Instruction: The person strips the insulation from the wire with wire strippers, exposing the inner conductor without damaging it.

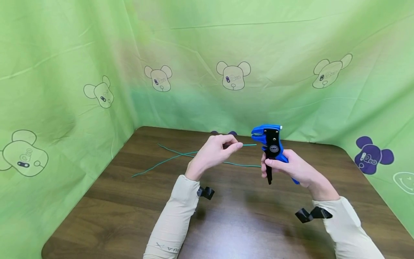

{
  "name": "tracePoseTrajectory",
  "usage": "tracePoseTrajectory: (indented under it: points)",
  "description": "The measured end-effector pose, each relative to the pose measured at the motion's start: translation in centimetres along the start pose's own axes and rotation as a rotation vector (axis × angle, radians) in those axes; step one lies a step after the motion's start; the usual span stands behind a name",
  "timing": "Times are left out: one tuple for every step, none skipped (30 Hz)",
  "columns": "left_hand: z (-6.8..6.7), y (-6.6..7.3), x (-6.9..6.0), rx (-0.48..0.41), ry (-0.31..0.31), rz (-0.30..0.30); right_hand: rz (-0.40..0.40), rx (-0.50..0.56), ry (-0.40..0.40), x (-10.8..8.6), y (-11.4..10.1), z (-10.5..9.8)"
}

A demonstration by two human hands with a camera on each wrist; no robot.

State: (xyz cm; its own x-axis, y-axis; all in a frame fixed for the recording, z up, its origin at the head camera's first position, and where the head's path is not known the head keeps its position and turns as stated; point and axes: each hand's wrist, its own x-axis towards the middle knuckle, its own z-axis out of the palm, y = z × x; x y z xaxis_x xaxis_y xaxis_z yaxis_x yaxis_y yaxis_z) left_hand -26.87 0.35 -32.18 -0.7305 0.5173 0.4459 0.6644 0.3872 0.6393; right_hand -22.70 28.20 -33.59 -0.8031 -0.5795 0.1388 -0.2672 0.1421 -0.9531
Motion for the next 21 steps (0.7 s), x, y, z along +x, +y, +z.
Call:
tracePoseTrajectory:
  points:
    - [-0.04,0.02,0.00,-0.003,0.001,0.003,0.000,-0.001,-0.004,0.00,-0.02,0.04]
    - [-0.06,0.04,0.00,-0.005,0.002,0.004,0.001,-0.003,-0.006,0.01,-0.04,0.06]
    - [-0.07,0.05,0.01,-0.006,0.003,0.006,0.003,-0.004,-0.005,0.02,-0.08,0.08]
    - [-0.09,0.05,0.01,-0.007,0.003,0.008,0.005,-0.005,-0.005,0.03,-0.11,0.10]
    - [-0.10,0.06,0.00,-0.007,0.005,0.006,0.007,-0.008,-0.005,0.04,-0.13,0.12]
    - [-0.11,0.05,0.01,-0.009,0.007,0.004,0.008,-0.010,-0.006,0.06,-0.15,0.13]
    - [-0.12,0.06,0.02,-0.008,0.007,0.003,0.008,-0.013,-0.006,0.06,-0.18,0.13]
    - [-0.12,0.05,0.04,-0.007,0.007,0.002,0.008,-0.013,-0.006,0.07,-0.22,0.12]
    - [-0.14,0.06,0.04,-0.007,0.009,0.001,0.007,-0.012,-0.007,0.06,-0.25,0.12]
    - [-0.17,0.08,0.03,-0.009,0.010,0.001,0.005,-0.011,-0.009,0.05,-0.29,0.12]
    - [-0.20,0.09,0.03,-0.010,0.011,0.000,0.004,-0.009,-0.011,0.04,-0.33,0.13]
    - [-0.23,0.10,0.02,-0.011,0.015,-0.001,0.002,-0.006,-0.014,0.03,-0.35,0.13]
    - [-0.28,0.12,-0.01,-0.010,0.018,0.000,-0.001,-0.004,-0.018,0.02,-0.37,0.13]
    - [-0.34,0.15,-0.02,-0.011,0.021,0.001,-0.002,-0.001,-0.021,0.01,-0.40,0.14]
    - [-0.40,0.20,-0.04,-0.011,0.025,0.003,-0.004,0.001,-0.024,0.00,-0.41,0.15]
    - [-0.46,0.22,-0.06,-0.011,0.028,0.003,-0.005,0.002,-0.026,0.00,-0.44,0.15]
    - [-0.52,0.25,-0.07,-0.012,0.031,0.003,-0.004,0.004,-0.029,0.01,-0.46,0.17]
    - [-0.59,0.29,-0.09,-0.013,0.033,0.004,-0.004,0.005,-0.032,0.02,-0.48,0.19]
    - [-0.63,0.32,-0.09,-0.015,0.035,0.005,-0.004,0.007,-0.035,0.03,-0.51,0.22]
    - [-0.68,0.37,-0.09,-0.016,0.036,0.007,-0.002,0.009,-0.038,0.04,-0.54,0.26]
    - [-0.70,0.39,-0.10,-0.015,0.038,0.007,-0.001,0.011,-0.041,0.05,-0.57,0.29]
